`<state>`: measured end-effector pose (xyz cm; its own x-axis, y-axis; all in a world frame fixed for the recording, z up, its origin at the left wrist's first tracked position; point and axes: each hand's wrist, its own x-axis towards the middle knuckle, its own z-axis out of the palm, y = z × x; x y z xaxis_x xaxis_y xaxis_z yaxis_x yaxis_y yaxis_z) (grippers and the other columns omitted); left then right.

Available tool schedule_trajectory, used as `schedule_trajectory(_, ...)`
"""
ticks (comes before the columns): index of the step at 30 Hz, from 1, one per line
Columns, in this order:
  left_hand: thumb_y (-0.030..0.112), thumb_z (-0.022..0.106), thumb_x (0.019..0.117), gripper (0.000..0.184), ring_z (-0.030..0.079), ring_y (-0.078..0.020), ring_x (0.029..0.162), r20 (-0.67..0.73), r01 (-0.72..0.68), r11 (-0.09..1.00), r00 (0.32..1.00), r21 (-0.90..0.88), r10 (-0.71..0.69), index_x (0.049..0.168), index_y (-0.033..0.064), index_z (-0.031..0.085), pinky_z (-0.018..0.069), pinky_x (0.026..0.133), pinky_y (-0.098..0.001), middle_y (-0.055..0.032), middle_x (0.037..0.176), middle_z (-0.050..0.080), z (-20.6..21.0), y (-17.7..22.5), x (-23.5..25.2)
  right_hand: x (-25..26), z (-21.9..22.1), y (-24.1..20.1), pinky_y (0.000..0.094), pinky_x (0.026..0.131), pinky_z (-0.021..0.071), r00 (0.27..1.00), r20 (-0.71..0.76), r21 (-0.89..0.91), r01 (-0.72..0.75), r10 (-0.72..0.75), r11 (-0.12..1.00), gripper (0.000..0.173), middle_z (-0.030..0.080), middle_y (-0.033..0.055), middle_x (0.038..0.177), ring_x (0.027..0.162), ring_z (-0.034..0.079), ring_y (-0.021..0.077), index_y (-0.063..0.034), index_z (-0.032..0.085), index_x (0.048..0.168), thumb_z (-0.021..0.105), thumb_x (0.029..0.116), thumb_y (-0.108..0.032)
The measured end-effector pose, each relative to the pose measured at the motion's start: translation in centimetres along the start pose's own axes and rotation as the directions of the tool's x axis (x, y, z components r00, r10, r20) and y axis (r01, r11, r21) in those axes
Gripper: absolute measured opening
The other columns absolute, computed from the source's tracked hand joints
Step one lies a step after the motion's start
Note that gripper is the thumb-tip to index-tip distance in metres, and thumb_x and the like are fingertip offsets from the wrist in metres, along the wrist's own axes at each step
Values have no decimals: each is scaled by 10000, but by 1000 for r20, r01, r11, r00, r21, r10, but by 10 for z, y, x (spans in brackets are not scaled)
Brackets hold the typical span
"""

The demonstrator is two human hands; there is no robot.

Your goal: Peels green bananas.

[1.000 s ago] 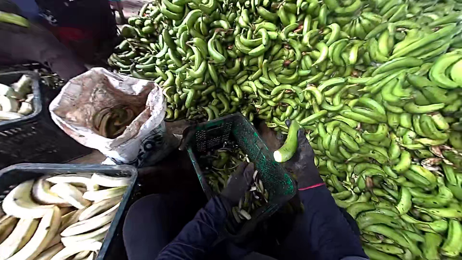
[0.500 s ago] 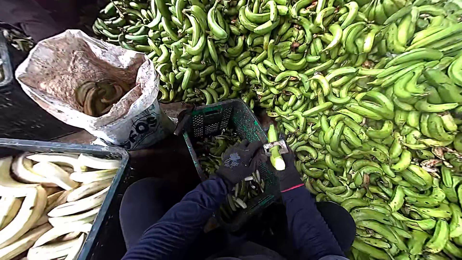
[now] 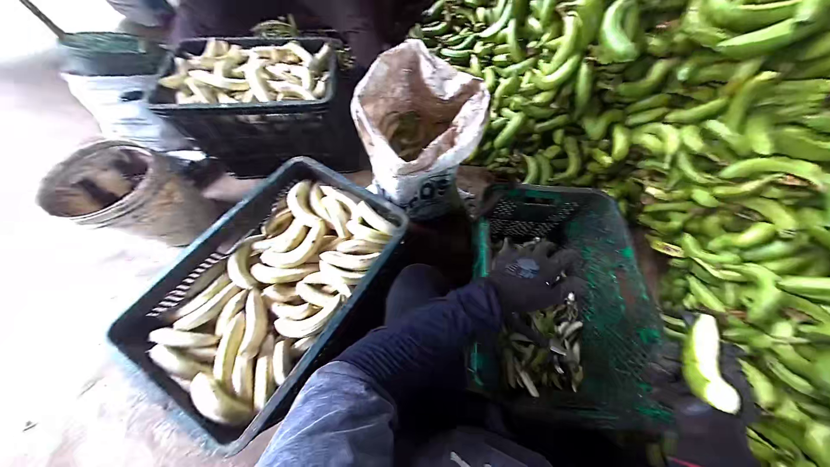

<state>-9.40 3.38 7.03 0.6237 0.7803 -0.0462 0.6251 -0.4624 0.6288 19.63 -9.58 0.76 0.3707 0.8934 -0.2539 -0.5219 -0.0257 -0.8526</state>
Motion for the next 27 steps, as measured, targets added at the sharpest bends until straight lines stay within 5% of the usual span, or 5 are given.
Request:
schedule_trajectory(4,225,622,994,267,655,-331,1141,-329,111,958,944,263,-20,1237,178,723,518,967,-566,-119,1211,700,-69,-90,-51,4,-10,2,251,517,582,1000,-13,119,0,1,993,639,723,-19,781,614,687,79,-208,647,1119,111,1077,-552)
schedule_trajectory(8,134,576,976,348,576,-377,1253,-218,516,747,856,419,-468,1279,246,704,418,1031,-642,-108,1309,655,-108,-203,-97,16,-17,21,272,540,597,997,-53,175,-47,57,983,572,727,-2,797,639,706,104,-214,630,1087,164,1080,-545)
schedule_trajectory(12,252,791,879,551,430,-329,1446,-54,434,766,883,475,-467,1405,253,628,245,1142,-731,-25,1487,565,-96,-264,-97,19,6,31,262,511,584,984,-123,121,-110,125,986,538,711,-6,756,606,691,97,-206,632,1040,217,1084,-545)
schedule_trajectory(21,336,838,827,539,518,-310,1362,148,313,747,865,587,-479,1331,246,670,53,1183,-746,-22,1387,636,-102,-272,-66,26,6,44,282,533,595,985,-67,127,-149,159,981,518,710,12,794,634,696,112,-185,638,1094,267,1080,-547)
schedule_trajectory(27,312,776,903,485,659,-379,1152,67,396,829,888,394,-455,1367,281,636,221,1134,-749,-137,1186,728,-152,-243,-78,28,8,45,300,522,601,974,-132,77,-173,182,982,551,712,16,775,619,699,124,-183,640,1051,267,1067,-588)
